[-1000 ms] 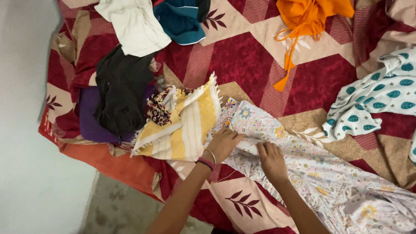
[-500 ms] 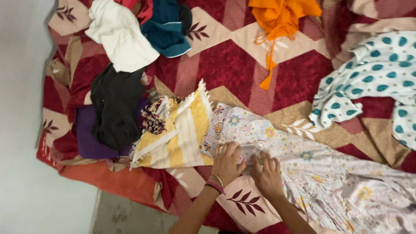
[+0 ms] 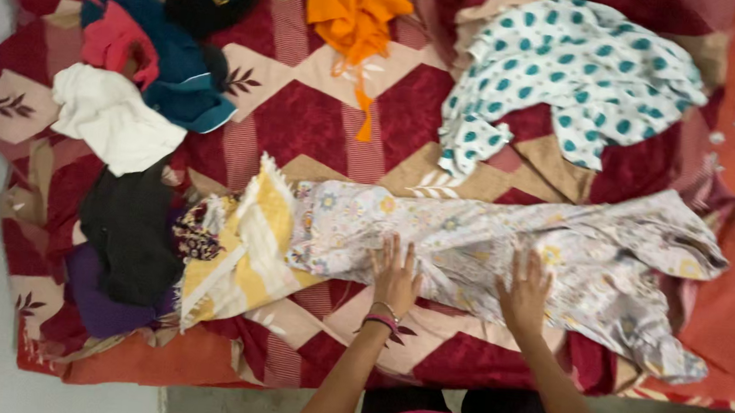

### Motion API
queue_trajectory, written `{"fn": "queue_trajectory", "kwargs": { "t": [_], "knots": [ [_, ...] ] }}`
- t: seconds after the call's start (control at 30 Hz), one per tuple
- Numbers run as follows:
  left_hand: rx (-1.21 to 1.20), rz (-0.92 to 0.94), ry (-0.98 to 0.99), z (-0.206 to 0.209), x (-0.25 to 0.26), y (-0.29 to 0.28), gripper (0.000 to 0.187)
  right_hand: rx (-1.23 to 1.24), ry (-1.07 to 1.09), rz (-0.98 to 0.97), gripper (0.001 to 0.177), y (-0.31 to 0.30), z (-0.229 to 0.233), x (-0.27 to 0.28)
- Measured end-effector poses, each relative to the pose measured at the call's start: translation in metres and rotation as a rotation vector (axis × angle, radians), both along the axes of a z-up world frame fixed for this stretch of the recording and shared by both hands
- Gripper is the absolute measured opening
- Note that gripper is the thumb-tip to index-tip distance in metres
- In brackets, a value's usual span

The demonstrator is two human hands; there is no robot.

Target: The person folds multiple pieces of clothing on a bed, including a patterned dress and a black top, and then places the folded items onto a red chair.

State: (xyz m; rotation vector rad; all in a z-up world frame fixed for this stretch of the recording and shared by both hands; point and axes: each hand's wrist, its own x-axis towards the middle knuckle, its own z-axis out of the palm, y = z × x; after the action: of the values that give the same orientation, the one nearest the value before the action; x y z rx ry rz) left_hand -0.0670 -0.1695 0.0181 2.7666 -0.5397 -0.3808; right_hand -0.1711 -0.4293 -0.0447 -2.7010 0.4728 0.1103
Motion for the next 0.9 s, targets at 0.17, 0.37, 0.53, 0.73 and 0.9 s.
{"fn": "queue_trajectory", "kwargs": {
  "t": [0.17, 0.37, 0.53, 0.73, 0.9],
  "knots": [
    [-0.004, -0.189, 0.098, 0.008, -0.054, -0.095, 0.070, -0.055, -0.088, -0.334, 0.080, -0.093, -0.001, -0.097],
    [-0.157, -0.303, 0.143, -0.006, -0.134, -0.208, 0.046, -0.005, 0.026, -0.576, 0.072, -0.191, -0.016, -0.141],
    [-0.145, -0.278, 0.345, -0.037, -0.191, -0.273, 0.032, 0.278, -0.005, -0.398, 0.030, -0.257, -0.028, -0.154],
    [-0.350, 0.332, 0.806, -0.104, -0.245, -0.324, 0.044, 0.684, -0.261, -0.659, 0.020, -0.306, -0.029, -0.174],
    [-0.847, 0.970, 1.091, -0.118, -0.250, -0.348, 0.049, 0.748, 0.025, -0.576, 0.032, -0.303, -0.034, -0.175]
  ]
}}
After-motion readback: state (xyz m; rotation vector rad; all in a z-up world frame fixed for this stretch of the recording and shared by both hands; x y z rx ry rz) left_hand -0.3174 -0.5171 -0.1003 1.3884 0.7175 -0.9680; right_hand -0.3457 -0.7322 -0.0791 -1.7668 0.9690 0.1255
